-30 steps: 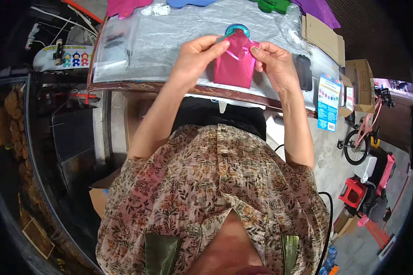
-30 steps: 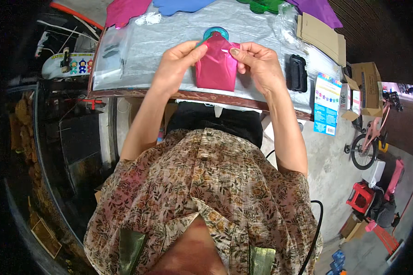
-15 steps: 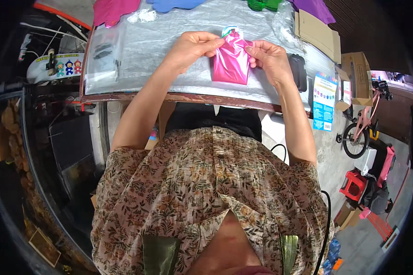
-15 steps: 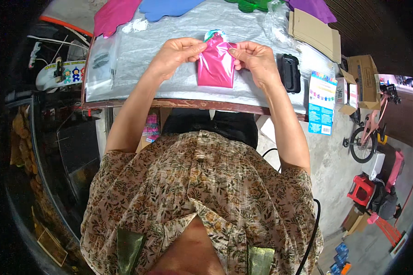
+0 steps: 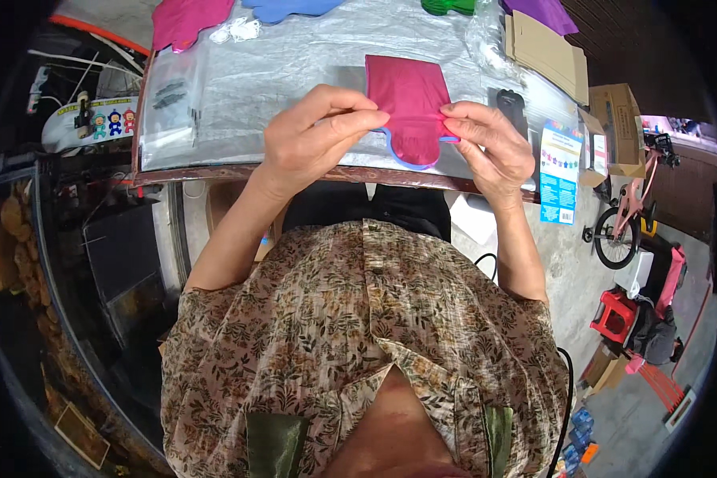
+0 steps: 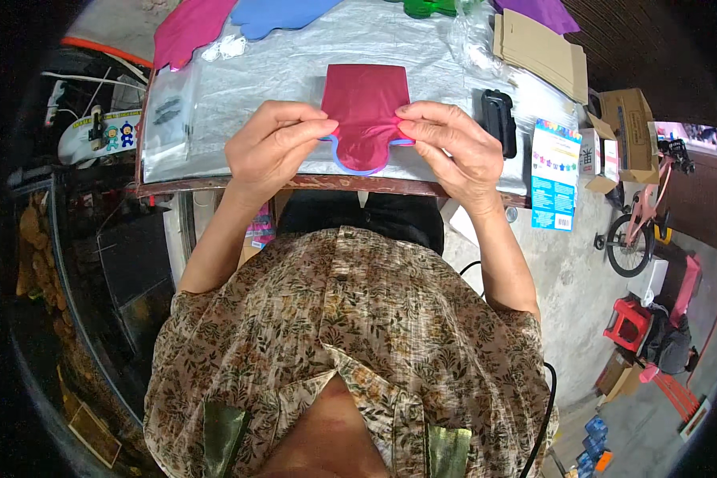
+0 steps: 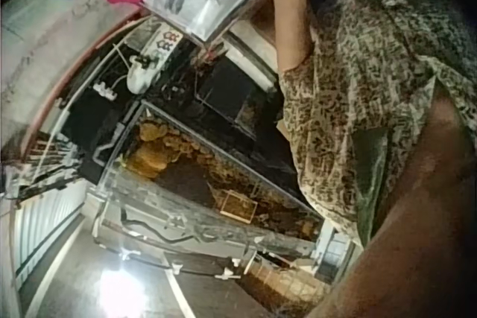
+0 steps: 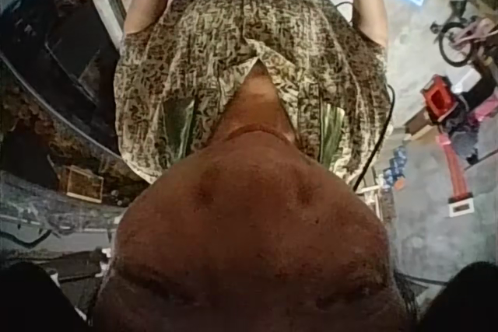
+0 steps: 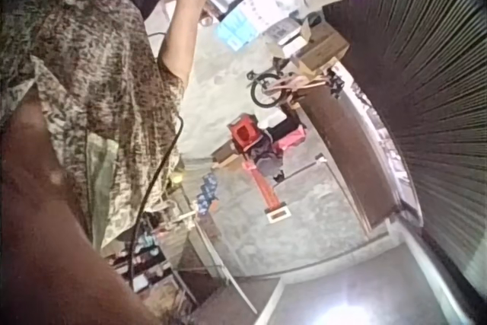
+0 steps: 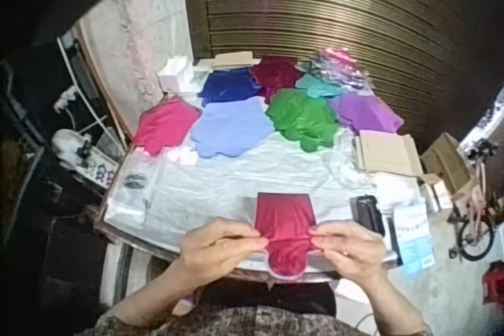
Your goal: Folding and sorting various colored plastic foil sheets on a workbench.
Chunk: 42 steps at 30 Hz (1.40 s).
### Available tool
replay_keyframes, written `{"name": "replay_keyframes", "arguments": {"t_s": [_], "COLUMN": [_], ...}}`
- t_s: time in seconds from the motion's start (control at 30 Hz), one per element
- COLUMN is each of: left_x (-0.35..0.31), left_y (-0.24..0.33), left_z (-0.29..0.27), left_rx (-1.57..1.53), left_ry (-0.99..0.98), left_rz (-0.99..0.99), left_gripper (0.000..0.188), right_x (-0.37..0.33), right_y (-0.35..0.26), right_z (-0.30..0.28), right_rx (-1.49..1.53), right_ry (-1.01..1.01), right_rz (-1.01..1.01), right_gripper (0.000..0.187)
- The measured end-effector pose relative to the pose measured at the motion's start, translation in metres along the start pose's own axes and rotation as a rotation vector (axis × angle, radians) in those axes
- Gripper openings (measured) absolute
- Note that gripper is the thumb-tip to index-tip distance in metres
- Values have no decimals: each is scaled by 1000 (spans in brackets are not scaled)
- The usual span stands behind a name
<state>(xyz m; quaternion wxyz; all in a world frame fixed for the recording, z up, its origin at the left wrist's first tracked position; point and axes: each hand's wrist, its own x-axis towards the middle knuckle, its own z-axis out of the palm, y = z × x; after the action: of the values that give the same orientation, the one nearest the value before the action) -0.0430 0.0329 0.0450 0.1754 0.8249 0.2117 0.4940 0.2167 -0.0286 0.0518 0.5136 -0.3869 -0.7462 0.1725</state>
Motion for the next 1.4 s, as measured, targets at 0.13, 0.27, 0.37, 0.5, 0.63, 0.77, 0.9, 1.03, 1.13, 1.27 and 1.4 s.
{"name": "replay_keyframes", "arguments": {"t_s": [0.13, 0.27, 0.37, 0.5, 0.63, 0.77, 0.9, 1.03, 1.13, 1.27, 1.4], "left_x": [11, 33, 39, 31, 22, 20, 17, 7, 0, 0, -3], "left_y": [3, -10, -66, -110, -123, -117, -101, -93, -91, -88, -85], "left_z": [0, -11, 4, 23, 30, 27, 20, 19, 20, 21, 19], "left_rx": [-23, -10, -612, -638, -577, -403, -15, 79, 209, 291, 395], "left_ry": [47, -277, -241, -423, -499, -484, -516, -442, -362, -384, -473], "left_rz": [41, -537, -800, -981, -989, -802, -491, -237, 19, 84, 145], "left_gripper": [22, 19, 24, 28, 25, 21, 20, 13, 12, 8, 10], "right_x": [8, 36, 56, 53, 59, 52, 41, 36, 29, 24, 21], "right_y": [-6, -5, 52, 108, 112, 112, 99, 86, 80, 80, 82], "right_z": [2, 0, 0, 5, 9, 14, 19, 14, 14, 14, 15], "right_rx": [-17, 51, 335, 435, 5, 29, -168, -457, -631, -727, -745], "right_ry": [23, 8, -80, -249, -480, -446, -354, -358, -447, -489, -501], "right_rz": [-19, 615, 813, 987, 903, 744, 473, -44, -220, -346, -320], "right_gripper": [18, 11, 11, 10, 8, 10, 11, 9, 22, 31, 37]}}
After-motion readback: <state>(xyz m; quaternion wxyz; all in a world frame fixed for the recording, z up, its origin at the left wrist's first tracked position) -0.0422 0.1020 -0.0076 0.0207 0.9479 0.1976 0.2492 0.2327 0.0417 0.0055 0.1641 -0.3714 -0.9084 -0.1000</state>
